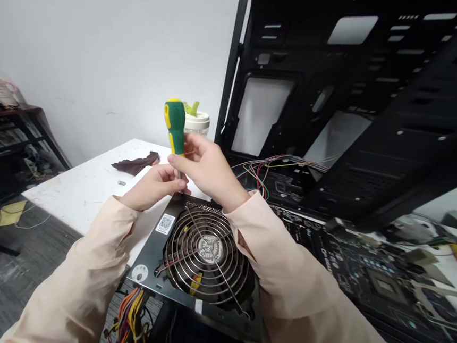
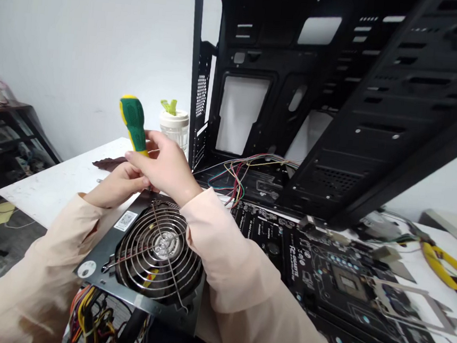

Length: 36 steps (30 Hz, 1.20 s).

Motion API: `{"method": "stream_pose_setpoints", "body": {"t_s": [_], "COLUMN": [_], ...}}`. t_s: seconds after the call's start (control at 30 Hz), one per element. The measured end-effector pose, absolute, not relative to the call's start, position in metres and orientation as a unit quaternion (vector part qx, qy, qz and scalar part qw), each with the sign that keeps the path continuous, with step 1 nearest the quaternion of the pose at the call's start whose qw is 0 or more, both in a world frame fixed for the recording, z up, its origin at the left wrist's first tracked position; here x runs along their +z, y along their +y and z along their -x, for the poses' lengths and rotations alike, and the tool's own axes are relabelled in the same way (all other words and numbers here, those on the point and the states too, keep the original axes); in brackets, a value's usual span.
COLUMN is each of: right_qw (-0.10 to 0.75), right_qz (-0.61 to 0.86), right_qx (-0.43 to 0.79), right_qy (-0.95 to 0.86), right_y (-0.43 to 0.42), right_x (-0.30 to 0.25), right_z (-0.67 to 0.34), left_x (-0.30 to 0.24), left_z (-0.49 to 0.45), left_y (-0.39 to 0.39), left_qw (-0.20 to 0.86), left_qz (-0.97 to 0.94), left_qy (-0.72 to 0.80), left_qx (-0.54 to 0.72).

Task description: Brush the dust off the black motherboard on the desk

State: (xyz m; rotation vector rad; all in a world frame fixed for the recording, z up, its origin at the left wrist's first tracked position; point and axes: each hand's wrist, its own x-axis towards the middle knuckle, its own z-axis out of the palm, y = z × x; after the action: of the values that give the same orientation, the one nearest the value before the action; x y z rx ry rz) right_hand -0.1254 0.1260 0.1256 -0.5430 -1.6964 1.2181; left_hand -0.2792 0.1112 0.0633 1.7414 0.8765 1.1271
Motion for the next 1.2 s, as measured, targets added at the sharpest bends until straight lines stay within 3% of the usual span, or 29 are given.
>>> {"method": "stream_pose_setpoints", "body": {"t_s": [0.47, 0.97, 1.2], "right_qw": [0.452, 0.523, 0.624], "right_qz": [0.272, 0.286, 0.255], "right_qx": [0.472, 0.512, 0.503], "right_qy": [-0.706, -0.619, -0.542], "right_y": [0.125, 0.131, 0.136], "right_x": [0.126, 0.127, 0.126], "right_z": [0.123, 0.122, 0.122], "left_x": [0.064, 0.064, 0.065], "left_z": [0.28, 0.282, 0.281], "left_y": [0.11, 0.109, 0.11], "left_qw": [0.438, 0.467, 0.454], "left_qz": [-0.693, -0.661, -0.693], "left_qy": [0.346, 0.39, 0.366], "left_qx": [0.456, 0.439, 0.423]}}
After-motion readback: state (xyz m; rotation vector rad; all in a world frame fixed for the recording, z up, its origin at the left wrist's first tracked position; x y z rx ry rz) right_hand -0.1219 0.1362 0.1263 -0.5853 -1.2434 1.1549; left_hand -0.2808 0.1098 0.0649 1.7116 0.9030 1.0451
